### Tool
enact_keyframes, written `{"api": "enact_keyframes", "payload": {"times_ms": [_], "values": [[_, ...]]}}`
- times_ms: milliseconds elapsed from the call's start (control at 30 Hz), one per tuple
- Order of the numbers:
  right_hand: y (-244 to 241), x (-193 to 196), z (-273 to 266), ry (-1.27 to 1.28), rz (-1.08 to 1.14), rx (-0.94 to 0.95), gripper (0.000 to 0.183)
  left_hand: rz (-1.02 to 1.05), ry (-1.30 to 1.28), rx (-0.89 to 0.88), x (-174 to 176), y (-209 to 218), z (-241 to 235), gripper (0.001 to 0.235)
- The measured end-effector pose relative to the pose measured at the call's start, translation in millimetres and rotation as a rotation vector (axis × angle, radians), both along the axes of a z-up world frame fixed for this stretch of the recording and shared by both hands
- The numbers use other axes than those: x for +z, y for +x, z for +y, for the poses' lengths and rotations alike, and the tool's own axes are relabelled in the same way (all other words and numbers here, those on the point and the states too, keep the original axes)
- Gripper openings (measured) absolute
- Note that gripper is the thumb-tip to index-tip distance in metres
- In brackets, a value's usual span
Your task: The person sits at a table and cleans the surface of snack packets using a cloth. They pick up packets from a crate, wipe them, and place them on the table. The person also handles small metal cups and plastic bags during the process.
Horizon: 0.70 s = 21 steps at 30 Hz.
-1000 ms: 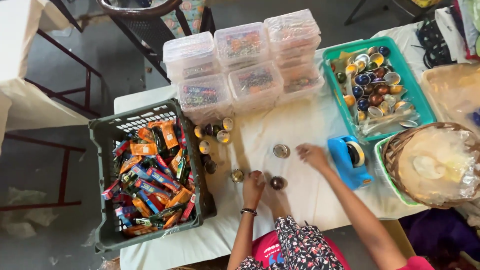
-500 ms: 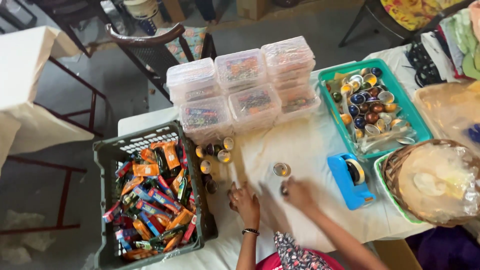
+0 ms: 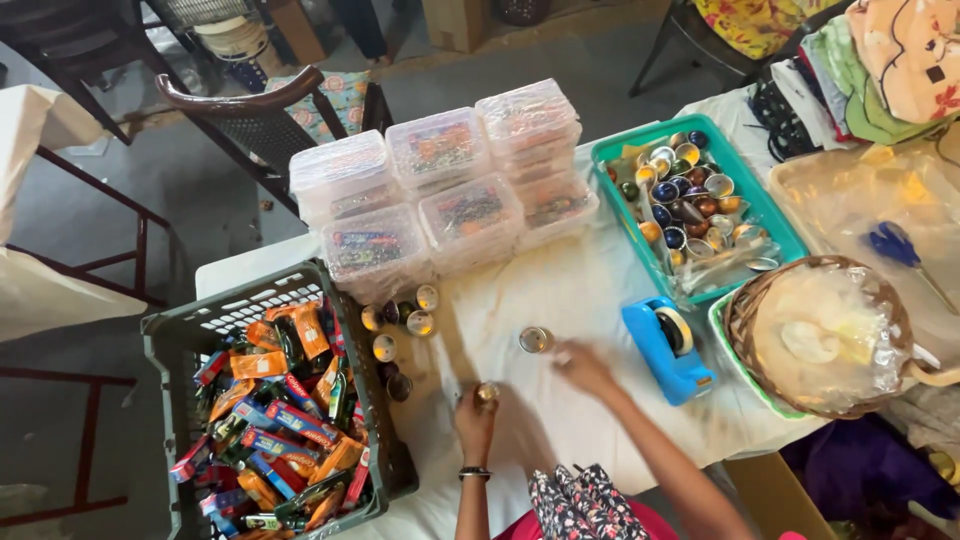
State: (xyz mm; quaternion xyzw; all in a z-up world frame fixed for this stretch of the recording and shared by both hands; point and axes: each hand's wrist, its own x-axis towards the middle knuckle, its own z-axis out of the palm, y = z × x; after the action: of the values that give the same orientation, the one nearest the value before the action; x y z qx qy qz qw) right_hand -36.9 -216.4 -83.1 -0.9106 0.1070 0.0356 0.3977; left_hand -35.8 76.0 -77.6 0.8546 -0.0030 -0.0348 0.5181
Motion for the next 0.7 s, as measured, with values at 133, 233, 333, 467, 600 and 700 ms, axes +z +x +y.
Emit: {"api": "enact_keyframes", "payload": {"times_ms": [133, 233, 333, 467, 600, 700], "values": [[-20, 67, 77, 0.432, -0.164, 0.246, 0.052, 0.531, -0.679, -0.092, 38, -8, -11, 0.062], [-22, 74, 79, 0.776, 0.239, 0.019, 0.033, 0.692, -0.561, -0.038, 60, -11, -21, 0.066], [-13, 62, 44, 0.603, 0.261, -0.078, 0.027, 0.699, -0.608, 0.018, 74, -10, -31, 0.068], [4, 45, -32, 0.616, 0.102, -0.342, 0.014, 0.66, -0.616, -0.039, 72, -8, -32, 0.057], [21, 48, -100, 0.789, -0.293, -0.751, 0.013, 0.576, -0.531, -0.032, -6, -12, -27, 0.039], [29, 110, -88, 1.069, -0.274, -0.981, 0.022, 0.688, -0.596, 0.029, 13, -12, -23, 0.034]]}}
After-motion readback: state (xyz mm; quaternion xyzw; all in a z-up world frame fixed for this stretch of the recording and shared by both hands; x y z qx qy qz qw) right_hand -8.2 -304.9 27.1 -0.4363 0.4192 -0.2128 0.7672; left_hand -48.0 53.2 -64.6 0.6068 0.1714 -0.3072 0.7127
